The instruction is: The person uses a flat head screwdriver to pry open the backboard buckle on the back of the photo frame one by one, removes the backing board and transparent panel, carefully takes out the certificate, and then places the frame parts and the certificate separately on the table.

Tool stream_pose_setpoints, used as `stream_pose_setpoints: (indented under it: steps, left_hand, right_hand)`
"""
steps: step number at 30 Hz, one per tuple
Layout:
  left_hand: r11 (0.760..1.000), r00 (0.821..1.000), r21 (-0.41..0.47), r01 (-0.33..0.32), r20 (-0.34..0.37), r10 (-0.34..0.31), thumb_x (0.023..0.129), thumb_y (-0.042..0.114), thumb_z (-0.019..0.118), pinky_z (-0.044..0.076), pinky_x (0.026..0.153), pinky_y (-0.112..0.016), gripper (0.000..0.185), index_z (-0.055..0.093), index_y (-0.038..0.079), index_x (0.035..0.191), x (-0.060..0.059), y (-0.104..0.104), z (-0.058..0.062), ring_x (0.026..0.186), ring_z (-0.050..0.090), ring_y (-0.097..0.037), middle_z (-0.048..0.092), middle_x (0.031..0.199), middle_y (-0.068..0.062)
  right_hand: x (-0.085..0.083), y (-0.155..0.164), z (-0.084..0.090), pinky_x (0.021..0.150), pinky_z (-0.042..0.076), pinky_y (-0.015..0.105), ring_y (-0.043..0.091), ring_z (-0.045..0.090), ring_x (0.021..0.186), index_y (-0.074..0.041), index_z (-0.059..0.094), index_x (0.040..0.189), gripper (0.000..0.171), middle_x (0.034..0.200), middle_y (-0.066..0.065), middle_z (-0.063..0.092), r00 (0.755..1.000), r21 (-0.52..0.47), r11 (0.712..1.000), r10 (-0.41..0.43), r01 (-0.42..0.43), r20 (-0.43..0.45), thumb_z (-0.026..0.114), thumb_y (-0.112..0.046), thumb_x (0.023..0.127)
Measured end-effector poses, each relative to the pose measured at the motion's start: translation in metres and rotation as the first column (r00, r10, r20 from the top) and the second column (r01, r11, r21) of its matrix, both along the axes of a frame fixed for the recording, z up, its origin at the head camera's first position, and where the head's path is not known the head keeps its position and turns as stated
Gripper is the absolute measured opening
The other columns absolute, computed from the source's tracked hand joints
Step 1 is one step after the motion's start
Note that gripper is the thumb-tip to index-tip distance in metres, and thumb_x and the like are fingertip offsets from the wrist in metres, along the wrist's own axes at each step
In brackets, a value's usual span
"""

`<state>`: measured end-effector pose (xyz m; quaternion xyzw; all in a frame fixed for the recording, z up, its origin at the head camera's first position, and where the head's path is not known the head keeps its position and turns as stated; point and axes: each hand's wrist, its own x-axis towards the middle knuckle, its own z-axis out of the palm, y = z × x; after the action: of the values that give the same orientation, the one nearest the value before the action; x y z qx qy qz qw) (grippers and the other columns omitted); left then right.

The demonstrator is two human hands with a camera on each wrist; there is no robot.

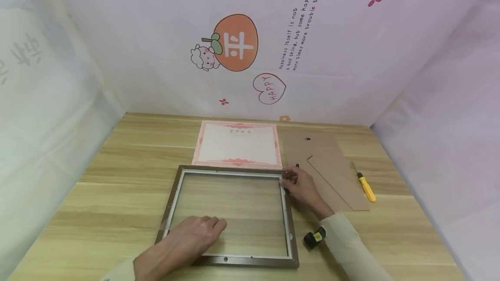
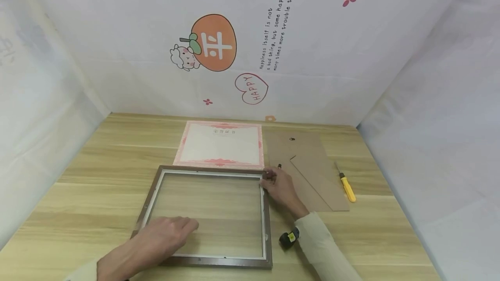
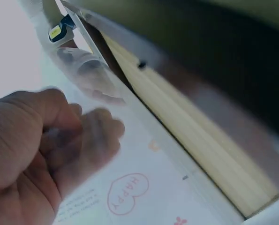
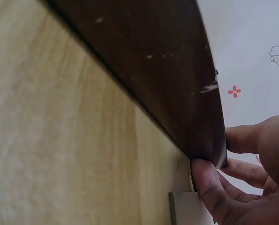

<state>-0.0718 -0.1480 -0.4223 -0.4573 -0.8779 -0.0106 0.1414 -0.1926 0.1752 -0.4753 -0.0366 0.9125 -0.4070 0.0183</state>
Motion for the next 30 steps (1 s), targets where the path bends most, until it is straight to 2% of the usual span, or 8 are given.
stream_pose_setpoints:
  steps: [2, 5, 9, 14, 21, 25, 28, 30]
  left_hand:
    - [0.999, 1.000, 0.020, -0.031, -0.005, 0.031, 0.078, -0.006, 0.071, 0.050, 0.055, -0.013, 0.026, 0.058, 0.010, 0.095, 0.000, 0.000, -0.001, 0.070, 0.064, -0.006, 0.068, 0.082, 0.002]
    - [0.996, 0.997, 0.047, -0.070, -0.018, 0.071, 0.075, -0.006, 0.076, 0.059, 0.066, -0.021, 0.035, 0.062, 0.009, 0.103, -0.002, -0.001, -0.002, 0.081, 0.070, -0.013, 0.072, 0.093, -0.001]
    - [0.994, 0.995, 0.057, -0.091, -0.029, 0.093, 0.072, -0.007, 0.079, 0.058, 0.061, -0.020, 0.038, 0.063, 0.010, 0.102, -0.005, -0.002, 0.002, 0.076, 0.069, -0.012, 0.072, 0.091, 0.000]
    - [0.993, 0.995, 0.070, -0.099, -0.014, 0.100, 0.071, -0.013, 0.075, 0.054, 0.053, -0.016, 0.037, 0.063, 0.011, 0.096, -0.008, 0.000, 0.009, 0.072, 0.068, -0.010, 0.072, 0.086, 0.001]
    - [0.990, 0.994, 0.096, -0.107, 0.032, 0.104, 0.072, -0.015, 0.072, 0.053, 0.052, -0.015, 0.039, 0.063, 0.012, 0.098, -0.013, -0.002, 0.021, 0.067, 0.068, -0.009, 0.075, 0.089, 0.001]
    - [0.977, 0.992, 0.173, -0.127, 0.008, 0.127, 0.072, -0.020, 0.064, 0.031, 0.040, -0.008, 0.038, 0.057, 0.013, 0.090, -0.019, -0.005, 0.031, 0.050, 0.040, 0.002, 0.066, 0.070, 0.008]
    - [0.972, 0.991, 0.193, -0.131, -0.004, 0.135, 0.070, -0.023, 0.056, 0.010, 0.043, -0.008, 0.040, 0.050, 0.014, 0.085, -0.023, -0.006, 0.038, 0.054, 0.015, 0.000, 0.050, 0.060, 0.010]
    - [0.976, 0.992, 0.181, -0.125, 0.002, 0.126, 0.070, -0.024, 0.054, 0.006, 0.046, -0.009, 0.041, 0.051, 0.014, 0.085, -0.026, -0.006, 0.043, 0.055, 0.012, 0.000, 0.049, 0.059, 0.010]
  right_hand:
    - [0.000, 0.001, -0.001, 0.061, 0.054, 0.022, 0.022, 0.063, 0.088, -0.005, 0.061, 0.126, 0.036, 0.111, 0.016, 0.066, 1.000, 0.006, 1.000, 0.004, -0.003, -0.008, 0.069, -0.011, 0.091]
    - [0.000, 0.003, -0.002, 0.063, 0.053, 0.022, 0.022, 0.063, 0.088, -0.004, 0.061, 0.125, 0.036, 0.110, 0.016, 0.066, 1.000, 0.011, 1.000, 0.011, -0.011, -0.021, 0.069, -0.010, 0.090]
    - [0.000, 0.004, -0.002, 0.065, 0.052, 0.023, 0.022, 0.063, 0.089, -0.005, 0.061, 0.126, 0.036, 0.112, 0.016, 0.066, 1.000, 0.008, 1.000, 0.019, -0.019, -0.023, 0.069, -0.010, 0.091]
    - [0.000, 0.004, -0.001, 0.068, 0.053, 0.025, 0.024, 0.063, 0.093, -0.005, 0.059, 0.127, 0.036, 0.116, 0.018, 0.065, 0.999, 0.010, 0.999, 0.042, -0.042, -0.019, 0.067, -0.010, 0.092]
    - [0.000, 0.000, 0.001, 0.077, 0.054, 0.034, 0.027, 0.062, 0.099, -0.005, 0.058, 0.129, 0.037, 0.119, 0.017, 0.064, 0.999, 0.029, 0.999, 0.045, -0.044, -0.017, 0.066, -0.011, 0.093]
    - [0.001, -0.002, 0.002, 0.078, 0.053, 0.035, 0.027, 0.061, 0.099, -0.005, 0.057, 0.129, 0.036, 0.118, 0.017, 0.063, 0.999, 0.024, 0.999, 0.045, -0.045, -0.009, 0.064, -0.011, 0.094]
    - [0.001, -0.001, 0.002, 0.077, 0.052, 0.032, 0.026, 0.060, 0.098, -0.005, 0.057, 0.129, 0.035, 0.117, 0.016, 0.063, 0.999, 0.021, 0.999, 0.049, -0.049, 0.001, 0.064, -0.010, 0.095]
    - [0.001, 0.000, 0.001, 0.076, 0.051, 0.032, 0.026, 0.060, 0.097, -0.005, 0.057, 0.129, 0.036, 0.116, 0.016, 0.063, 0.999, 0.009, 0.999, 0.051, -0.051, 0.005, 0.064, -0.010, 0.095]
